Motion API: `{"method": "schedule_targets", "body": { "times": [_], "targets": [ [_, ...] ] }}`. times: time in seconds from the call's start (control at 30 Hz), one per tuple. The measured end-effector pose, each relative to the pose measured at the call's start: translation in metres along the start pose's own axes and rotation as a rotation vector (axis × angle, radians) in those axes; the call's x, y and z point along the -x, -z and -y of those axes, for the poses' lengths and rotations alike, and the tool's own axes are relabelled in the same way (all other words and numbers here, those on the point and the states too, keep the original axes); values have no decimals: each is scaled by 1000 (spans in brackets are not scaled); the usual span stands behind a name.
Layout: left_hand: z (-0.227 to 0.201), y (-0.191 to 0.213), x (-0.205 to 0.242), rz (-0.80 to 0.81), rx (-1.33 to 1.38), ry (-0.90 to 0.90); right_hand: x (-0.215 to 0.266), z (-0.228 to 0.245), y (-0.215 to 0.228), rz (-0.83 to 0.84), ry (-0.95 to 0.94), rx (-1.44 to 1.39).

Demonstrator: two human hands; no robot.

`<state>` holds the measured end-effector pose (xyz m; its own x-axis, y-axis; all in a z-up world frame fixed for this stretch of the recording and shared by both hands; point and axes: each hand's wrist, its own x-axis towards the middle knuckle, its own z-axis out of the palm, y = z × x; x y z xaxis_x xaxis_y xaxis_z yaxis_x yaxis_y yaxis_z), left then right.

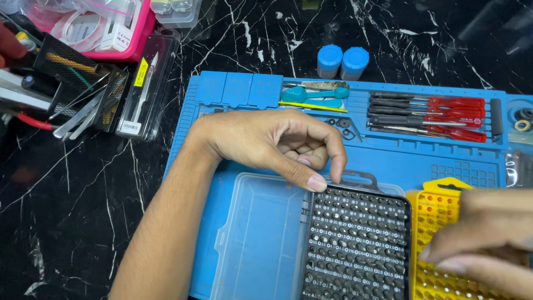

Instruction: The person opens a yellow plastic case containing screwdriver bits and removes several bits from their slots. They then place the bits into a black plastic tray with labeled compartments. The person continues to transfer bits between the two trays, organizing them by size and type.

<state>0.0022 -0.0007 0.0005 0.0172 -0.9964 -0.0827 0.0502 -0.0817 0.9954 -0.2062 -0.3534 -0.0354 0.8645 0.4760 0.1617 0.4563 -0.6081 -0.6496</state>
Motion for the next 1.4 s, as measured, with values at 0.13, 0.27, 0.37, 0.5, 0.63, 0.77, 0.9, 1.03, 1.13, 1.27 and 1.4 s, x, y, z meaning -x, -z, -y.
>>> {"method": "schedule_targets", "body": {
  "times": [0.13, 0.27, 0.37, 0.5, 0.63, 0.77, 0.9, 1.03, 1.13, 1.27, 1.4],
  "targets": [
    [-12, -7, 5, -43, -30, 6, 13, -41, 18, -15, -160, 54],
    [-54, -24, 11, -159, -326, 64, -7, -13, 42, -80, -342, -16],
    [-83, -50, 11, -194, -514, 170, -26, 20, 56, -81, -302, 6],
    [-93, -91, 15, -277, -806, 227, -42, 30, 59, -64, -176, 87],
    [-92, -117, 23, -356, -870, 266, -49, 24, 58, 54, -215, 150],
    [-88, -136, 26, -403, -923, 352, -55, 21, 54, 152, -150, 197],
    [-90, -147, 26, -405, -1073, 492, -56, 18, 50, 156, -47, 236],
    [-88, -146, 26, -417, -1071, 486, -56, 22, 46, 145, -27, 225],
    [-87, -142, 28, -426, -1039, 428, -54, 24, 43, 102, 61, 221],
    [-86, -138, 25, -420, -1003, 395, -49, 19, 41, 92, 94, 381],
    [-96, -137, 23, -381, -954, 318, -45, 11, 31, -14, 105, 444]
  ]
}}
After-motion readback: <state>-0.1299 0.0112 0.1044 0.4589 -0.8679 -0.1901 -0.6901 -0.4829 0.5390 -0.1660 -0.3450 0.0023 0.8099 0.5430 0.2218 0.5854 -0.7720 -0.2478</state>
